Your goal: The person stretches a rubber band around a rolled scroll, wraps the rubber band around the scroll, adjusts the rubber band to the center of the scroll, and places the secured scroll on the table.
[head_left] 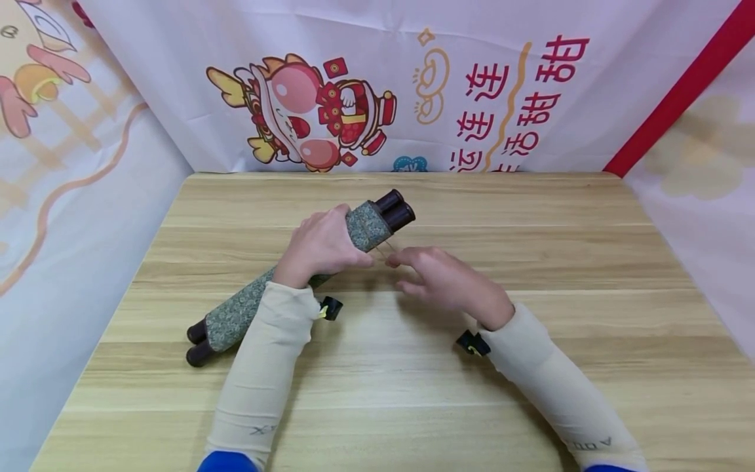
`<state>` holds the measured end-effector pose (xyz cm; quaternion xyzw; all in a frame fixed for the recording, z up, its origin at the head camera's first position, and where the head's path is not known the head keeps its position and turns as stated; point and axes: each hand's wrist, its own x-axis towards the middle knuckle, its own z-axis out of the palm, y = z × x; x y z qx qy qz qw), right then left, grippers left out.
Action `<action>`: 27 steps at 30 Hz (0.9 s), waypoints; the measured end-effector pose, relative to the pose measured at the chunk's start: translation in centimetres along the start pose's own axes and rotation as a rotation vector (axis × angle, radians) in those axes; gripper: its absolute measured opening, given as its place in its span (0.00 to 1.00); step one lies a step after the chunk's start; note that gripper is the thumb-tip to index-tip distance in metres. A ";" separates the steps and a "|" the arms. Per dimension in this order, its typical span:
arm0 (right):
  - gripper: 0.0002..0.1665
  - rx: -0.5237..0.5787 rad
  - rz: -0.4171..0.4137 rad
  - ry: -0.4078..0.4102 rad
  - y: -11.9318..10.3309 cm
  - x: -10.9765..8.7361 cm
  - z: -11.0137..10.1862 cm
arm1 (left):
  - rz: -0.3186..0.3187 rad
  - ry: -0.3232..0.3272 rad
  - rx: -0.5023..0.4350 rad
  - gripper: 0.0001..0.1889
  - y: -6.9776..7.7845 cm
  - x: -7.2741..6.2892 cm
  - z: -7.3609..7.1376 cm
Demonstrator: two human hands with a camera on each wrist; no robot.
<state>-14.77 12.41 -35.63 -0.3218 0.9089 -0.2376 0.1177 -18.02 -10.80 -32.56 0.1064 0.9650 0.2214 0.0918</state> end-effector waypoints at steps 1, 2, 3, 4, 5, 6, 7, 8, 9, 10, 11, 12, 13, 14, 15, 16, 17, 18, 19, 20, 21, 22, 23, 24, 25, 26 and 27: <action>0.28 -0.003 0.006 -0.008 0.1 0.0 0.1 | 0.001 -0.003 -0.008 0.54 0.0 -0.1 0.0; 0.29 0.000 0.013 -0.015 0.2 0.1 0.2 | 0.002 -0.005 -0.017 0.55 0.1 -0.1 -0.1; 0.29 0.004 0.018 -0.022 0.2 0.1 0.3 | 0.004 -0.003 -0.026 0.56 0.2 -0.2 -0.1; 0.30 0.010 0.023 -0.026 0.3 0.1 0.3 | 0.007 0.002 -0.034 0.57 0.2 -0.2 -0.2; 0.31 0.018 0.028 -0.030 0.4 0.1 0.4 | 0.009 0.010 -0.043 0.57 0.3 -0.3 -0.2; 0.32 0.022 0.031 -0.033 0.4 0.1 0.5 | 0.010 0.020 -0.047 0.57 0.4 -0.3 -0.2; 0.33 0.020 0.033 -0.038 0.5 0.1 0.6 | 0.007 0.032 -0.051 0.58 0.5 -0.3 -0.3; 0.34 0.013 0.033 -0.043 0.5 0.1 0.6 | 0.003 0.046 -0.050 0.58 0.5 -0.3 -0.3; 0.35 -0.002 0.029 -0.047 0.5 0.1 0.6 | -0.006 0.060 -0.047 0.58 0.6 -0.3 -0.3; 0.37 -0.028 0.028 -0.050 0.4 0.0 0.6 | -0.018 0.073 -0.043 0.58 0.6 -0.3 -0.3; 0.38 -0.059 0.020 -0.048 0.2 -0.1 0.6 | -0.034 0.087 -0.038 0.59 0.6 -0.3 -0.2; 0.38 -0.093 0.013 -0.046 0.0 -0.2 0.6 | -0.051 0.099 -0.033 0.59 0.5 -0.3 -0.2; 0.38 -0.134 0.010 -0.040 -0.3 -0.3 0.5 | -0.070 0.111 -0.029 0.60 0.5 -0.2 -0.1; 0.37 -0.173 0.004 -0.026 -0.6 -0.4 0.5 | -0.086 0.121 -0.027 0.60 0.4 -0.1 -0.1; 0.36 -0.215 0.002 -0.007 -1.0 -0.5 0.5 | -0.101 0.130 -0.024 0.60 0.3 -0.1 0.0; 0.34 -0.257 0.000 0.019 -1.4 -0.6 0.5 | -0.113 0.137 -0.023 0.60 0.2 0.0 0.1; 0.31 -0.291 -0.005 0.046 -1.7 -0.7 0.5 | -0.123 0.142 -0.022 0.60 0.1 0.1 0.1; 0.28 -0.326 -0.009 0.071 -2.1 -0.7 0.5 | -0.131 0.145 -0.025 0.59 0.0 0.2 0.2; 0.24 -0.360 -0.019 0.102 -2.4 -0.8 0.5 | -0.137 0.145 -0.028 0.58 -0.1 0.3 0.3; 0.21 -0.392 -0.037 0.134 -2.7 -0.9 0.6 | -0.141 0.142 -0.031 0.58 -0.2 0.4 0.4; 0.18 -0.423 -0.058 0.164 -3.0 -1.0 0.6 | -0.144 0.139 -0.034 0.57 -0.3 0.5 0.6; 0.15 -0.451 -0.086 0.194 -3.2 -1.0 0.7 | -0.147 0.135 -0.038 0.56 -0.4 0.6 0.7; 0.12 -0.479 -0.116 0.220 -3.5 -1.1 0.7 | -0.148 0.132 -0.042 0.54 -0.5 0.7 0.9; 0.10 -0.506 -0.150 0.248 -3.6 -1.2 0.8 | -0.148 0.129 -0.043 0.54 -0.5 0.8 1.0; 0.08 -0.529 -0.184 0.274 -3.8 -1.3 1.0 | -0.146 0.126 -0.043 0.53 -0.5 0.9 1.2; 0.07 -0.549 -0.216 0.298 -3.9 -1.4 1.1 | -0.144 0.126 -0.041 0.52 -0.6 1.0 1.3; 0.06 -0.563 -0.245 0.323 -4.0 -1.4 1.2 | -0.140 0.126 -0.039 0.51 -0.6 1.1 1.5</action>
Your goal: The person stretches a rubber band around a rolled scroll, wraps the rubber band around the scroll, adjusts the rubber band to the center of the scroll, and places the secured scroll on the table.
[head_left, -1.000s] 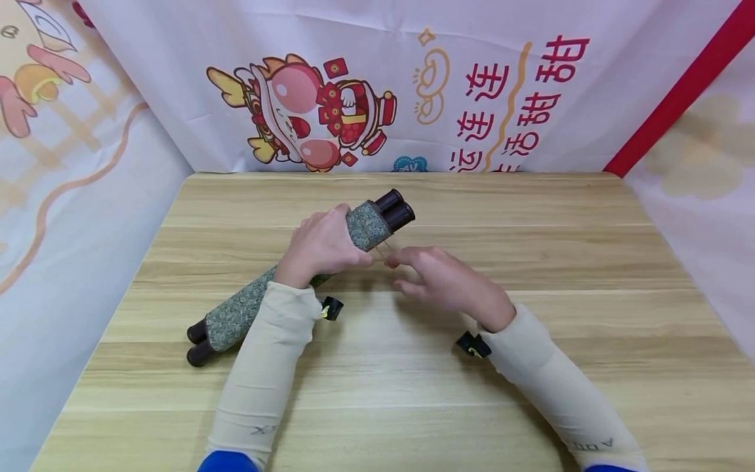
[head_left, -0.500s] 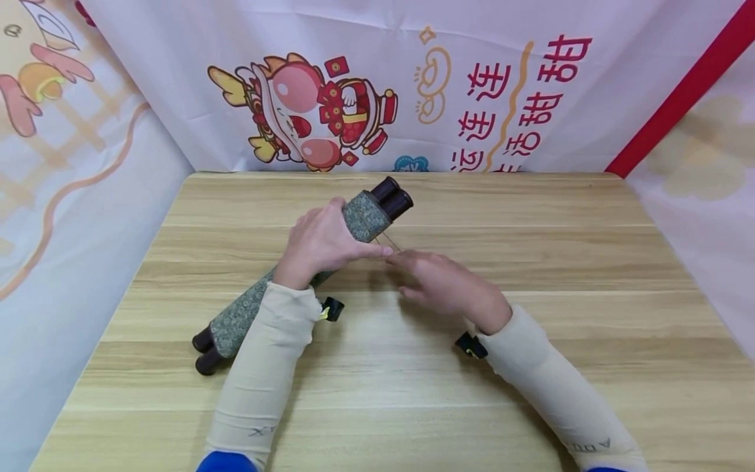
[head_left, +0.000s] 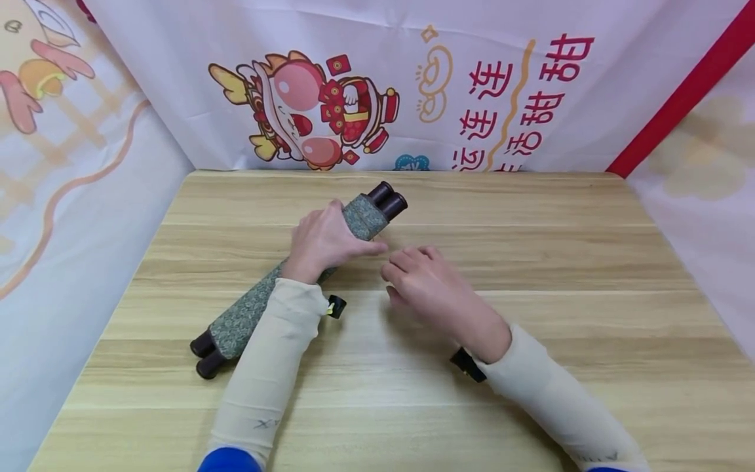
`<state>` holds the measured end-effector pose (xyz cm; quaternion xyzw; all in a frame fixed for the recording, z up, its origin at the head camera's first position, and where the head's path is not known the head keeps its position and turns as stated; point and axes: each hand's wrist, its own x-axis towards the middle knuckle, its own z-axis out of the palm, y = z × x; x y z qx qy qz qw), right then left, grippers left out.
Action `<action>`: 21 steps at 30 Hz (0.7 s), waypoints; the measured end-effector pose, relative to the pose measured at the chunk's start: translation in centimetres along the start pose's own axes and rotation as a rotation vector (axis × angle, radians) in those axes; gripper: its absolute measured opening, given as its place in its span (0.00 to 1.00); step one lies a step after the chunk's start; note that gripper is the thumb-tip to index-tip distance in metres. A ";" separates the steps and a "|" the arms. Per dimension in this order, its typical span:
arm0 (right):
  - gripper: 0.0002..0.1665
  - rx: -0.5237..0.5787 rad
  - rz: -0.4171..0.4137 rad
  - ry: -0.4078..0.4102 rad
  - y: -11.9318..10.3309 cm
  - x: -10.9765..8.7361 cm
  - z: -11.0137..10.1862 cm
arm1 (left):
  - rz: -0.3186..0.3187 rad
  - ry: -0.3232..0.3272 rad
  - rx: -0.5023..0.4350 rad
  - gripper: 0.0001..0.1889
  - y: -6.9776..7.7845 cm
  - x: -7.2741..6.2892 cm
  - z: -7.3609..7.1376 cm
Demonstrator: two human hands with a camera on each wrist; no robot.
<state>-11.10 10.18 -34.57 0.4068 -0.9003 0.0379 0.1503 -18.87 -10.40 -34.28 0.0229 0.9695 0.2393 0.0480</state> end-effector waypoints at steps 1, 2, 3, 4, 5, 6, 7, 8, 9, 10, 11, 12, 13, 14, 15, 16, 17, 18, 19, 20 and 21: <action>0.06 -0.014 -0.022 0.029 -0.2 -0.1 0.0 | 0.005 0.000 0.004 0.51 0.0 0.1 0.2; 0.06 -0.026 -0.043 0.057 -0.3 -0.2 -0.1 | 0.010 0.001 0.011 0.52 0.1 0.1 0.3; 0.06 -0.033 -0.063 0.084 -0.5 -0.3 -0.1 | 0.016 0.000 0.017 0.52 0.1 0.2 0.5; 0.07 -0.040 -0.081 0.108 -0.7 -0.4 -0.2 | 0.022 -0.001 0.022 0.53 0.2 0.3 0.7; 0.07 -0.044 -0.096 0.128 -0.8 -0.5 -0.3 | 0.027 -0.002 0.027 0.54 0.3 0.3 0.9; 0.07 -0.051 -0.108 0.145 -1.0 -0.6 -0.5 | 0.033 -0.007 0.031 0.56 0.3 0.3 1.0; 0.07 -0.053 -0.116 0.155 -1.1 -0.6 -0.6 | 0.037 -0.008 0.032 0.57 0.4 0.3 1.1; 0.08 -0.051 -0.116 0.158 -1.2 -0.7 -0.7 | 0.042 -0.005 0.033 0.57 0.4 0.3 1.2; 0.08 -0.048 -0.107 0.155 -1.3 -0.7 -0.9 | 0.047 -0.002 0.030 0.57 0.5 0.3 1.3; 0.08 -0.046 -0.089 0.147 -1.3 -0.8 -1.0 | 0.050 0.003 0.031 0.58 0.5 0.3 1.4; 0.08 -0.041 -0.063 0.134 -1.3 -0.8 -1.1 | 0.054 0.009 0.027 0.58 0.6 0.2 1.5; 0.07 -0.031 -0.032 0.119 -1.2 -0.8 -1.3 | 0.058 0.018 0.024 0.58 0.6 0.1 1.5; 0.06 -0.022 0.004 0.106 -1.1 -0.8 -1.4 | 0.065 0.031 0.019 0.57 0.6 0.1 1.6; 0.06 -0.015 0.040 0.095 -1.0 -0.8 -1.4 | 0.073 0.042 0.018 0.57 0.6 0.1 1.7; 0.05 -0.013 0.076 0.085 -0.9 -0.8 -1.5 | 0.081 0.052 0.017 0.57 0.6 0.0 1.7; 0.05 -0.017 0.111 0.077 -0.8 -0.8 -1.6 | 0.091 0.063 0.018 0.57 0.6 0.0 1.7; 0.06 -0.024 0.148 0.067 -0.7 -0.8 -1.7 | 0.101 0.076 0.018 0.56 0.7 -0.1 1.7; 0.06 -0.038 0.187 0.058 -0.6 -0.8 -1.8 | 0.110 0.088 0.022 0.55 0.6 -0.1 1.7; 0.08 -0.056 0.230 0.046 -0.6 -0.9 -1.9 | 0.117 0.100 0.026 0.54 0.6 -0.2 1.7; 0.10 -0.067 0.278 0.033 -0.4 -0.9 -1.9 | 0.122 0.112 0.035 0.54 0.6 -0.2 1.7; 0.13 -0.080 0.329 0.017 -0.3 -0.9 -1.9 | 0.127 0.125 0.044 0.53 0.6 -0.3 1.6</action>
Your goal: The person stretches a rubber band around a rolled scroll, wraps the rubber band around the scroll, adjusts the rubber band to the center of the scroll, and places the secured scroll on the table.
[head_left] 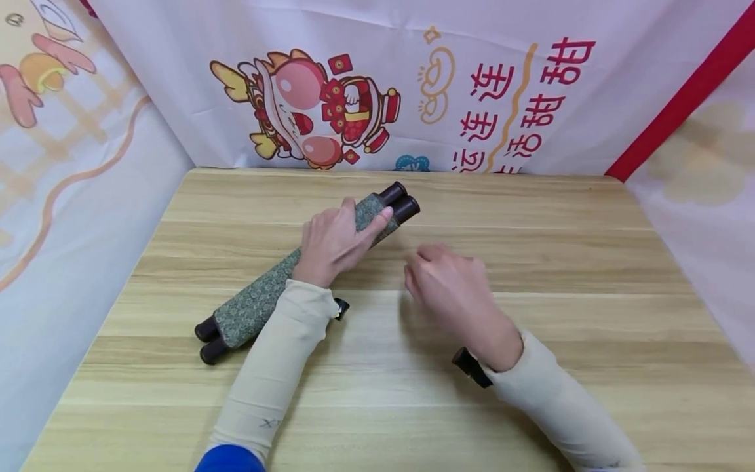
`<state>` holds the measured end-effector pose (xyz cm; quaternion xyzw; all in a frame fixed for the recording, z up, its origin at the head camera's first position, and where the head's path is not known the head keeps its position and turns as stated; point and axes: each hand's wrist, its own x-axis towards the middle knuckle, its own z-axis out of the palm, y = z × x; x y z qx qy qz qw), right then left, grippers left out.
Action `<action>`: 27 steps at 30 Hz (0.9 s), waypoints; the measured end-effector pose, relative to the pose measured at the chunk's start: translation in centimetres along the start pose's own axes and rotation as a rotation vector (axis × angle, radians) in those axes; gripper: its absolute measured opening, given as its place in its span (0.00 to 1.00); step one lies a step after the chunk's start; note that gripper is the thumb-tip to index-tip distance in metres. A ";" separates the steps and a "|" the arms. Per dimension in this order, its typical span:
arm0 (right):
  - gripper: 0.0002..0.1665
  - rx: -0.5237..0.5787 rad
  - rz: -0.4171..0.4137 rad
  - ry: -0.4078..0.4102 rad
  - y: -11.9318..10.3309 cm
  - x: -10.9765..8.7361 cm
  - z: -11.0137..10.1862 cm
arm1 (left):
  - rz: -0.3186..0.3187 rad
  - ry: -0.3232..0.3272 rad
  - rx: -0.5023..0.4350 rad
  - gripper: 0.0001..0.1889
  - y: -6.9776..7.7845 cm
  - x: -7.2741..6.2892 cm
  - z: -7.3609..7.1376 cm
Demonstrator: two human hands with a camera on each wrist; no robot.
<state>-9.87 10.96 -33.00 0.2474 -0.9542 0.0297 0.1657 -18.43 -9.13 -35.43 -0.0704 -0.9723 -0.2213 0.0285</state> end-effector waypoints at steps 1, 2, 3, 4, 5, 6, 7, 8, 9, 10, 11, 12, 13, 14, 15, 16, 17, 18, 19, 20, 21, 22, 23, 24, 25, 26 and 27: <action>0.16 -0.008 0.050 -0.012 0.2 0.1 0.0 | 0.004 0.010 0.009 0.51 0.0 0.0 0.0; 0.19 -0.016 0.101 -0.017 0.4 0.2 0.1 | 0.008 0.016 0.016 0.50 0.0 -0.1 -0.1; 0.20 -0.016 0.145 -0.014 0.7 0.3 0.2 | 0.011 0.023 0.021 0.50 0.0 -0.1 -0.1; 0.20 -0.009 0.184 -0.005 1.0 0.5 0.3 | 0.016 0.028 0.024 0.49 0.0 -0.2 -0.1; 0.19 0.001 0.217 0.008 1.4 0.7 0.5 | 0.022 0.034 0.028 0.48 0.0 -0.3 -0.2; 0.18 0.008 0.245 0.033 1.7 0.9 0.6 | 0.027 0.040 0.029 0.46 0.0 -0.3 -0.2; 0.17 0.019 0.263 0.068 2.1 1.1 0.8 | 0.031 0.044 0.027 0.45 0.0 -0.4 -0.3; 0.19 0.026 0.276 0.102 2.6 1.3 1.1 | 0.039 0.048 0.023 0.44 0.1 -0.5 -0.3; 0.25 0.038 0.279 0.135 3.0 1.6 1.4 | 0.048 0.052 0.019 0.42 0.1 -0.5 -0.3; 0.34 0.048 0.281 0.162 3.4 1.8 1.7 | 0.057 0.053 0.015 0.41 0.2 -0.6 -0.4; 0.42 0.056 0.280 0.186 3.9 2.0 1.9 | 0.067 0.052 0.012 0.40 0.3 -0.7 -0.4; 0.50 0.063 0.271 0.206 4.4 2.2 2.2 | 0.077 0.047 0.005 0.39 0.5 -0.8 -0.4; 0.57 0.075 0.259 0.213 4.9 2.4 2.4 | 0.086 0.040 -0.002 0.39 0.6 -0.8 -0.4; 0.62 0.087 0.251 0.206 5.3 2.6 2.6 | 0.095 0.032 -0.009 0.38 0.8 -0.9 -0.4; 0.66 0.101 0.246 0.195 5.8 2.7 2.6 | 0.103 0.023 -0.015 0.37 0.9 -0.9 -0.4; 0.69 0.120 0.240 0.174 6.3 2.7 2.6 | 0.111 0.014 -0.020 0.37 1.1 -1.0 -0.4; 0.69 0.138 0.230 0.149 6.8 2.8 2.5 | 0.121 0.007 -0.024 0.37 1.2 -1.0 -0.4; 0.70 0.160 0.223 0.117 7.2 2.8 2.3 | 0.134 -0.002 -0.032 0.36 1.3 -1.0 -0.4; 0.71 0.180 0.215 0.084 7.6 2.8 2.1 | 0.150 -0.009 -0.036 0.35 1.5 -1.1 -0.3; 0.71 0.200 0.204 0.054 8.0 2.7 2.0 | 0.169 -0.017 -0.040 0.33 1.6 -1.1 -0.3; 0.72 0.219 0.191 0.026 8.3 2.7 1.8 | 0.191 -0.029 -0.045 0.32 1.7 -1.1 -0.3; 0.72 0.241 0.173 0.000 8.6 2.7 1.7 | 0.213 -0.042 -0.051 0.31 1.9 -1.2 -0.3; 0.72 0.266 0.154 -0.021 8.9 2.7 1.7 | 0.235 -0.058 -0.057 0.30 2.0 -1.3 -0.4; 0.73 0.292 0.141 -0.043 9.1 2.8 1.6 | 0.254 -0.074 -0.066 0.29 2.2 -1.4 -0.5; 0.73 0.325 0.121 -0.062 9.2 2.8 1.5 | 0.273 -0.087 -0.074 0.27 2.3 -1.4 -0.5; 0.73 0.368 0.095 -0.075 9.4 2.8 1.5 | 0.290 -0.101 -0.085 0.26 2.4 -1.5 -0.6; 0.72 0.411 0.066 -0.087 9.5 2.8 1.5 | 0.305 -0.114 -0.095 0.24 2.6 -1.6 -0.7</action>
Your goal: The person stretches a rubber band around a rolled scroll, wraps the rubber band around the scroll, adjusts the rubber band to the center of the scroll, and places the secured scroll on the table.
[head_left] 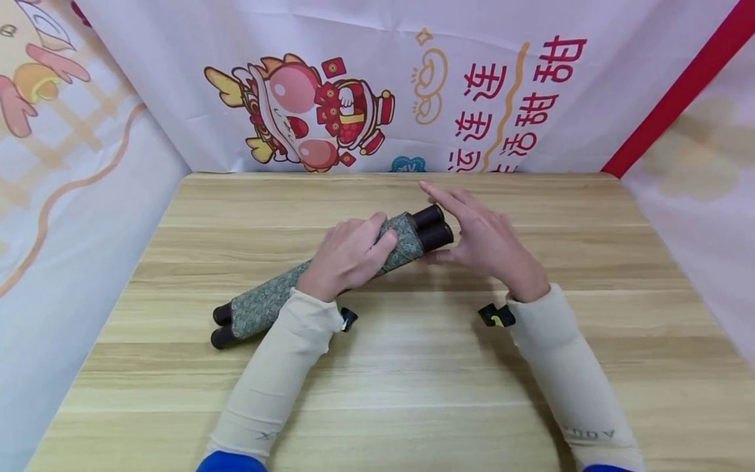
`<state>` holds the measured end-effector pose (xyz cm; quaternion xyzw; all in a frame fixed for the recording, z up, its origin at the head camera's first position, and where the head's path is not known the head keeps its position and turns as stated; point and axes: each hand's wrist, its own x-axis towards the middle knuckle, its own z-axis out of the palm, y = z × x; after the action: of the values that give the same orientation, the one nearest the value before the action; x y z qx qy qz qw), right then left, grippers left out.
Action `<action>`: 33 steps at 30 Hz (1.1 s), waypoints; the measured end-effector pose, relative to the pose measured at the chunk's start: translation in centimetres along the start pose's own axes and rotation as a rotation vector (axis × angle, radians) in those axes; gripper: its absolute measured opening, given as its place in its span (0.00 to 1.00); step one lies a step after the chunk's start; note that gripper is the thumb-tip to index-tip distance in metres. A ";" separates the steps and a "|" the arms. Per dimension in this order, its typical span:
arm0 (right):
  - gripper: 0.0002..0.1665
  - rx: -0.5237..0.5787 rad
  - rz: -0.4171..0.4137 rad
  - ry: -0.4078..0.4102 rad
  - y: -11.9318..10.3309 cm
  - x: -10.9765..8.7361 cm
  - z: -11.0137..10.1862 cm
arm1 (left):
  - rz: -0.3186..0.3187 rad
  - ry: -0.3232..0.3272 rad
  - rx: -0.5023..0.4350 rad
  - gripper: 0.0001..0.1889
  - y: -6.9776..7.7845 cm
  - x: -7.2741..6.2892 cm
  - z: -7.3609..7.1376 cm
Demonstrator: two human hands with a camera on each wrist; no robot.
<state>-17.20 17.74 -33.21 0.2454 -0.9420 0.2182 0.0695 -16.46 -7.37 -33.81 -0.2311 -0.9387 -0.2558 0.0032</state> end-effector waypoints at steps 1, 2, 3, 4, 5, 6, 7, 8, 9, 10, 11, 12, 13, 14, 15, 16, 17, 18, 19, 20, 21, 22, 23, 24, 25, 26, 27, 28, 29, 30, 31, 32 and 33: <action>0.72 0.042 -0.025 -0.017 0.1 -0.1 -0.1 | 0.015 -0.009 -0.011 0.23 0.2 0.0 -0.1; 0.71 0.084 -0.050 -0.033 0.2 -0.1 -0.3 | 0.030 -0.016 -0.022 0.21 0.3 0.0 -0.2; 0.70 0.130 -0.074 -0.051 0.3 -0.2 -0.4 | 0.045 -0.023 -0.035 0.20 0.4 0.0 -0.2; 0.68 0.184 -0.100 -0.072 0.4 -0.2 -0.5 | 0.060 -0.029 -0.044 0.18 0.4 -0.1 -0.3; 0.66 0.237 -0.129 -0.091 0.5 -0.2 -0.5 | 0.073 -0.035 -0.053 0.17 0.4 -0.1 -0.3; 0.63 0.280 -0.146 -0.114 0.6 -0.2 -0.6 | 0.082 -0.041 -0.062 0.16 0.5 -0.2 -0.3; 0.60 0.326 -0.160 -0.137 0.7 -0.2 -0.6 | 0.090 -0.046 -0.071 0.16 0.5 -0.2 -0.2; 0.59 0.371 -0.177 -0.162 0.8 -0.2 -0.7 | 0.096 -0.051 -0.081 0.16 0.5 -0.3 -0.2; 0.59 0.414 -0.185 -0.189 0.8 -0.2 -0.7 | 0.098 -0.055 -0.092 0.16 0.5 -0.3 -0.2; 0.59 0.442 -0.193 -0.207 0.9 -0.2 -0.8 | 0.100 -0.052 -0.099 0.16 0.5 -0.4 -0.2; 0.60 0.458 -0.195 -0.219 0.9 -0.3 -0.9 | 0.101 -0.050 -0.109 0.16 0.5 -0.4 -0.2; 0.61 0.471 -0.187 -0.228 0.9 -0.4 -1.0 | 0.102 -0.048 -0.116 0.17 0.5 -0.4 -0.2; 0.61 0.484 -0.179 -0.235 0.9 -0.5 -1.2 | 0.103 -0.045 -0.121 0.17 0.5 -0.5 -0.2; 0.62 0.501 -0.166 -0.249 0.8 -0.6 -1.4 | 0.102 -0.043 -0.127 0.18 0.5 -0.5 -0.3; 0.61 0.518 -0.146 -0.265 0.8 -0.7 -1.6 | 0.099 -0.043 -0.131 0.18 0.5 -0.4 -0.3; 0.60 0.544 -0.133 -0.283 0.8 -0.8 -1.8 | 0.096 -0.042 -0.124 0.19 0.5 -0.4 -0.3; 0.58 0.579 -0.117 -0.304 0.8 -0.9 -1.9 | 0.093 -0.044 -0.111 0.21 0.5 -0.4 -0.3; 0.54 0.610 -0.094 -0.322 0.7 -0.9 -2.0 | 0.086 -0.045 -0.093 0.22 0.6 -0.3 -0.2; 0.50 0.630 -0.064 -0.336 0.6 -0.9 -1.9 | 0.076 -0.047 -0.071 0.24 0.6 -0.2 -0.1; 0.43 0.650 -0.027 -0.340 0.4 -0.9 -1.8 | 0.063 -0.050 -0.050 0.27 0.6 -0.1 0.0; 0.36 0.659 0.015 -0.332 0.2 -0.8 -1.6 | 0.053 -0.050 -0.025 0.30 0.6 -0.1 0.2; 0.30 0.664 0.061 -0.314 0.0 -0.7 -1.3 | 0.044 -0.048 -0.001 0.33 0.5 0.0 0.4; 0.28 0.658 0.115 -0.288 -0.3 -0.5 -1.1 | 0.038 -0.043 0.018 0.36 0.5 0.1 0.6; 0.29 0.644 0.172 -0.258 -0.7 -0.4 -0.8 | 0.032 -0.037 0.033 0.38 0.5 0.2 0.7; 0.32 0.631 0.219 -0.228 -1.0 -0.3 -0.5 | 0.029 -0.030 0.046 0.39 0.4 0.2 0.9; 0.34 0.621 0.257 -0.197 -1.3 -0.1 -0.2 | 0.028 -0.021 0.052 0.40 0.4 0.3 1.0; 0.34 0.608 0.288 -0.172 -1.5 0.0 0.0 | 0.031 -0.012 0.062 0.40 0.3 0.3 1.2; 0.34 0.596 0.313 -0.148 -1.6 0.0 0.2 | 0.036 -0.004 0.071 0.40 0.3 0.4 1.3; 0.33 0.584 0.334 -0.128 -1.7 0.1 0.4 | 0.046 0.005 0.080 0.41 0.2 0.4 1.4; 0.32 0.572 0.350 -0.112 -1.8 0.1 0.5 | 0.057 0.011 0.086 0.42 0.2 0.5 1.5; 0.31 0.561 0.361 -0.101 -1.8 0.2 0.6 | 0.071 0.015 0.096 0.42 0.2 0.5 1.7; 0.30 0.558 0.371 -0.090 -1.7 0.2 0.7 | 0.087 0.018 0.104 0.43 0.2 0.6 1.8; 0.29 0.554 0.378 -0.083 -1.7 0.2 0.8 | 0.105 0.021 0.116 0.44 0.3 0.6 1.9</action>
<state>-16.54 16.02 -33.27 0.0848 -0.8778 0.4647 -0.0799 -16.70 -5.97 -35.26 -0.2768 -0.9384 -0.2028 0.0398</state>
